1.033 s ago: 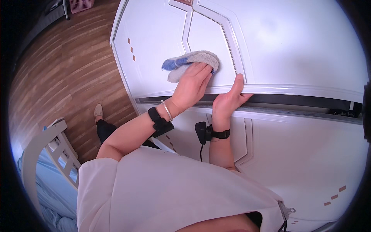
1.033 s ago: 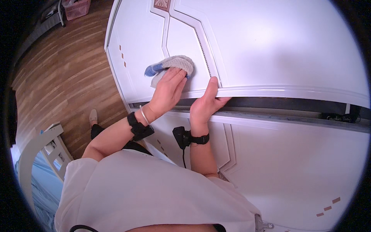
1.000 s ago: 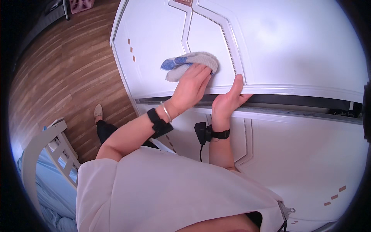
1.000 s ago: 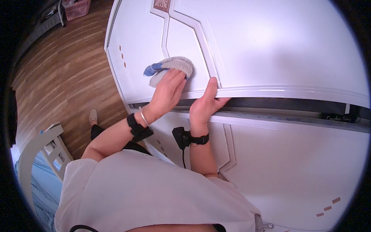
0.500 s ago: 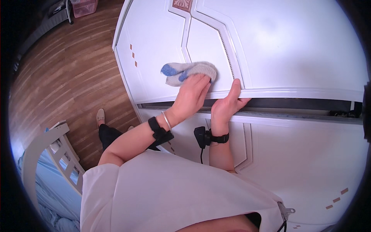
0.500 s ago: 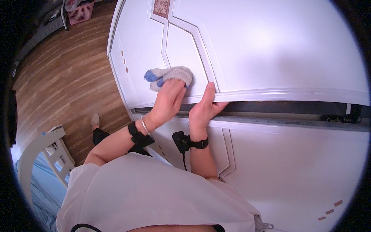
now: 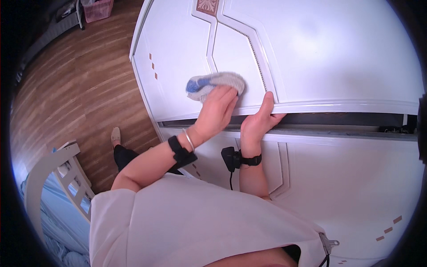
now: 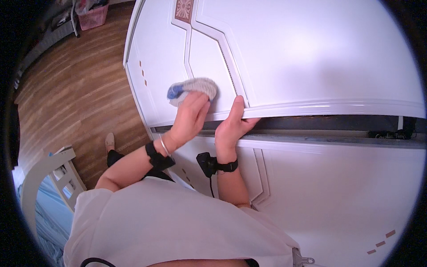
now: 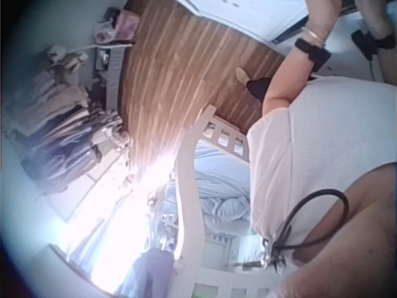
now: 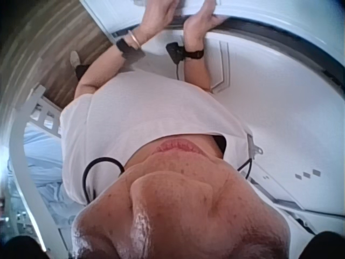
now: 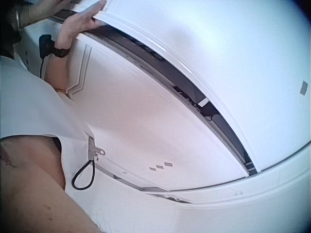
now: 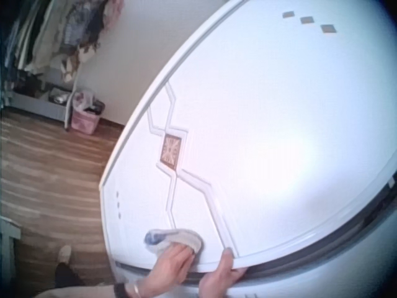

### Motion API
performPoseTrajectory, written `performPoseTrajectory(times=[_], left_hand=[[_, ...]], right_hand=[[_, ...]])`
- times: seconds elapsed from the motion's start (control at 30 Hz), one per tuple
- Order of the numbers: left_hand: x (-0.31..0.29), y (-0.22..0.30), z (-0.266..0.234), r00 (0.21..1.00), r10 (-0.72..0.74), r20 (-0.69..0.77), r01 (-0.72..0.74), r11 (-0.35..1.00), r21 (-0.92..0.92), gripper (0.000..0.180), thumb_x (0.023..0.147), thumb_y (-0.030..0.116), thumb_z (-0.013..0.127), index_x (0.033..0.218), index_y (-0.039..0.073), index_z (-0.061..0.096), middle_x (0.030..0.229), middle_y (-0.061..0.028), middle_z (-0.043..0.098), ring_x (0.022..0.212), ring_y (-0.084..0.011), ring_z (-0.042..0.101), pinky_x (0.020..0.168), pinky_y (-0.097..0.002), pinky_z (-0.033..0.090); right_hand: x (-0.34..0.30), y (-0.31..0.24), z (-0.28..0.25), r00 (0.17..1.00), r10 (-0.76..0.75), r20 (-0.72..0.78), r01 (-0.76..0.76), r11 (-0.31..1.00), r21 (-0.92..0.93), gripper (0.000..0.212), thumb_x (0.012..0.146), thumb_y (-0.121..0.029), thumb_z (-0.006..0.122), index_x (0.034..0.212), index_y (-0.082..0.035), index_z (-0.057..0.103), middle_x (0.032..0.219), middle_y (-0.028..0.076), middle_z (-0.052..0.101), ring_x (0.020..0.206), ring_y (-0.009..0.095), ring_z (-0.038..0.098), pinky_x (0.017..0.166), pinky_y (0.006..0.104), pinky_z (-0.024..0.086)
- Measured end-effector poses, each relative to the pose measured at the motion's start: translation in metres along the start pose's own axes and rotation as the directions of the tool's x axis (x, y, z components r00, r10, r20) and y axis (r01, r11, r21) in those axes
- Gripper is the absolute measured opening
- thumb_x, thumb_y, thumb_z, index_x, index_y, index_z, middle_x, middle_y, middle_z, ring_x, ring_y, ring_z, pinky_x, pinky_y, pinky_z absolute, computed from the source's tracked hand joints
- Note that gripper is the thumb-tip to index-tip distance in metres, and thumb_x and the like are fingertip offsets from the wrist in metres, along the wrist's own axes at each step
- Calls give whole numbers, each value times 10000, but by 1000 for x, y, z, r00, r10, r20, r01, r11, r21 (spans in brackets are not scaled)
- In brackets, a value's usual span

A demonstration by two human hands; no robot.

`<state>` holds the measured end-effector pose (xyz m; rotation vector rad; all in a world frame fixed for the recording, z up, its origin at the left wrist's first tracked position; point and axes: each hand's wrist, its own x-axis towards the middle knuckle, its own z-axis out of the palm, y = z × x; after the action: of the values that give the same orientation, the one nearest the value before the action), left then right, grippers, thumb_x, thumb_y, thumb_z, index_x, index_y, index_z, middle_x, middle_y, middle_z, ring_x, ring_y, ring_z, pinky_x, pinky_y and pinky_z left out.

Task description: Clean the surface and grooves of a white sliding-door wardrobe using a cloth.

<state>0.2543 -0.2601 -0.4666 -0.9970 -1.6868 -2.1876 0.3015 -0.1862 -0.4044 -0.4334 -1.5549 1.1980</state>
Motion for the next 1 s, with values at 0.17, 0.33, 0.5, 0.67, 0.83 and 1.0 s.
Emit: performPoseTrajectory(times=[0.17, 0.33, 0.5, 0.67, 0.83, 1.0], left_hand=[[7, -4, -1, 1000, -22, 15, 22, 1000, -3, 176, 888, -8, 557, 1060, -42, 568, 1010, -218, 565, 933, -420, 525, 816, -439, 442], [-5, 0, 0, 999, -20, 42, 20, 1000, 13, 175, 882, -13, 562, 1054, -40, 569, 1004, -213, 567, 937, -416, 525, 812, -433, 446], [16, -3, -2, 1000, 15, -6, -15, 1000, 26, 185, 876, -17, 567, 1059, -44, 569, 1012, -213, 570, 946, -417, 531, 825, -430, 451], [-2, -2, 0, 1000, 1, 3, -1, 1000, -16, 188, 870, 4, 563, 1055, -31, 562, 986, -208, 556, 934, -410, 524, 820, -461, 440], [11, -6, 0, 1000, -3, 19, 3, 1000, 27, 214, 860, -6, 574, 1072, -36, 564, 1016, -199, 561, 948, -404, 523, 828, -446, 440], [-7, 0, 0, 998, -27, 65, 27, 1000, 7, 208, 863, 4, 573, 1066, -35, 563, 1019, -201, 561, 942, -402, 521, 826, -439, 438]], right_hand=[[0, -2, 1, 1000, 17, 16, -17, 1000, 12, 368, 950, -65, 564, 1276, 25, 418, 1255, 112, 528, 1104, 178, 510, 974, 324, 401], [0, 0, 2, 1000, -24, -14, 24, 1000, -18, 344, 926, -54, 578, 1251, -6, 473, 1261, 102, 543, 1115, 185, 523, 976, 337, 419], [2, 0, 0, 999, 1, 43, -2, 1000, 10, 394, 954, -67, 560, 1304, 22, 403, 1279, 120, 517, 1122, 186, 508, 984, 330, 400], [-1, -4, 7, 1000, -23, 5, 23, 1000, -9, 351, 934, -68, 578, 1261, -4, 469, 1265, 101, 543, 1112, 183, 524, 974, 333, 420], [0, -4, -1, 999, 20, 38, -19, 1000, -17, 381, 955, -78, 567, 1290, 30, 418, 1266, 125, 530, 1107, 183, 518, 968, 328, 412], [-2, -3, 3, 1000, -10, -3, 10, 1000, -5, 352, 927, -62, 582, 1256, -4, 473, 1250, 102, 551, 1098, 182, 528, 967, 334, 421]])
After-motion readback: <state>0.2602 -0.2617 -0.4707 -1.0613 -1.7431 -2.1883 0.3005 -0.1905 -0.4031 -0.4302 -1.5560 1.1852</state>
